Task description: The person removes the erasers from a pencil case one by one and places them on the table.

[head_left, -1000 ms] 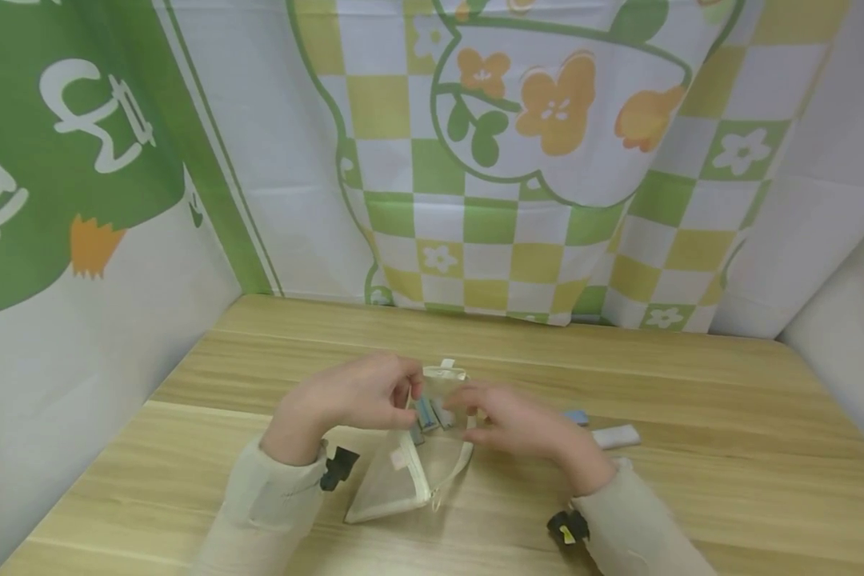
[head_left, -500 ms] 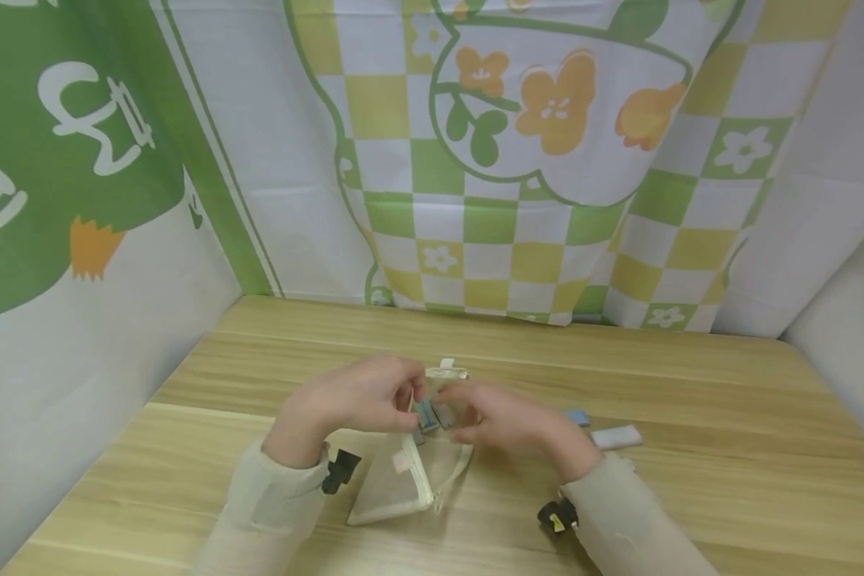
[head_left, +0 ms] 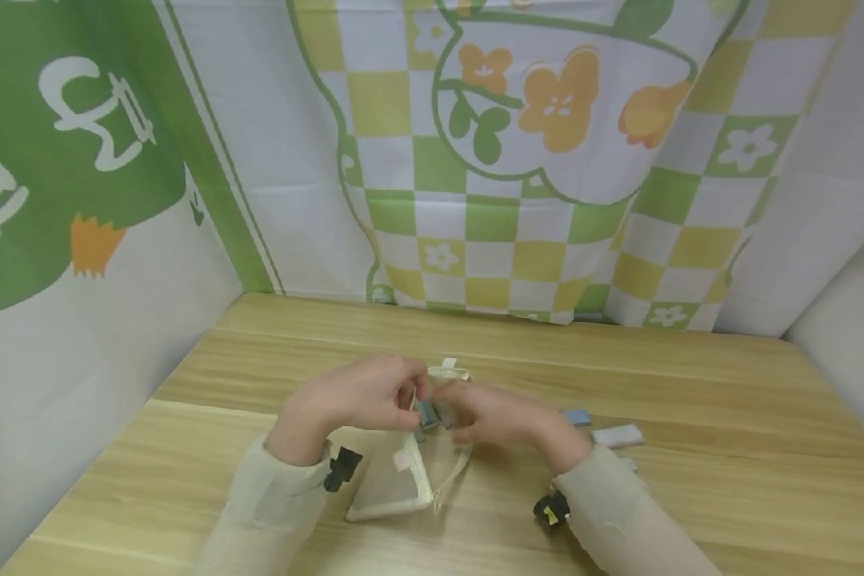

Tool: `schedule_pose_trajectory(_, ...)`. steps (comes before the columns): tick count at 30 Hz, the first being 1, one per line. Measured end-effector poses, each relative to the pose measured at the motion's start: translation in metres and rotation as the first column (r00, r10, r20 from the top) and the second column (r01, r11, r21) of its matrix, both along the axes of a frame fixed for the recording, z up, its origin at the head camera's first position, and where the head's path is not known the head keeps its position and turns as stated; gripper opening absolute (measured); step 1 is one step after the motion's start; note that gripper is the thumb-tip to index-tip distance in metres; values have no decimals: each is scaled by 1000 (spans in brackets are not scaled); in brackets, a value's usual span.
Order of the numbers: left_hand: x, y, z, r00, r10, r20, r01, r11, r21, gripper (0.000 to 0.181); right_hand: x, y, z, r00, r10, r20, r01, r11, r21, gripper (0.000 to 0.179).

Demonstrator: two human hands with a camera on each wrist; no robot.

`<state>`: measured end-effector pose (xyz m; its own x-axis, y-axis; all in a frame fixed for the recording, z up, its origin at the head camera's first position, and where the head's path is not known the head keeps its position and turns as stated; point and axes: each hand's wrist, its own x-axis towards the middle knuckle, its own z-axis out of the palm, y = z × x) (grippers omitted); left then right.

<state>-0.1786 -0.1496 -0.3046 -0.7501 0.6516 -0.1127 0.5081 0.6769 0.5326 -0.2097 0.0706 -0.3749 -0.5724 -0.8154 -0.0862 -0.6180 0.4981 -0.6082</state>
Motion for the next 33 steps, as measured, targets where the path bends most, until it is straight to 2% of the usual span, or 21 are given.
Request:
schedule_pose_trajectory(4, 0, 1, 1, 1000, 2, -10, -2, 1000, -11, 16, -2, 1, -3, 1000, 4, -24, -4, 1000, -1, 58)
schedule_pose_trajectory(11, 0, 1, 1, 1000, -11, -16, 11, 1000, -18, 16, 0, 3, -1, 998, -35, 48, 36, 999, -12, 44)
schedule_pose_trajectory(18, 0, 1, 1, 1000, -8, -21, 8, 1000, -29, 16, -2, 1, -2, 1000, 12, -21, -12, 1000, 21, 28)
schedule_pose_trajectory(27, 1, 1, 3, 1000, -7, -17, 6, 1000, -26, 16, -2, -2, -5, 998, 12, -66, -9, 999, 36, 26)
schedule_pose_trajectory(33, 1, 0, 1, 1000, -12, -18, 12, 1000, -19, 16, -1, -2, -7, 999, -4, -44, 6, 999, 36, 27)
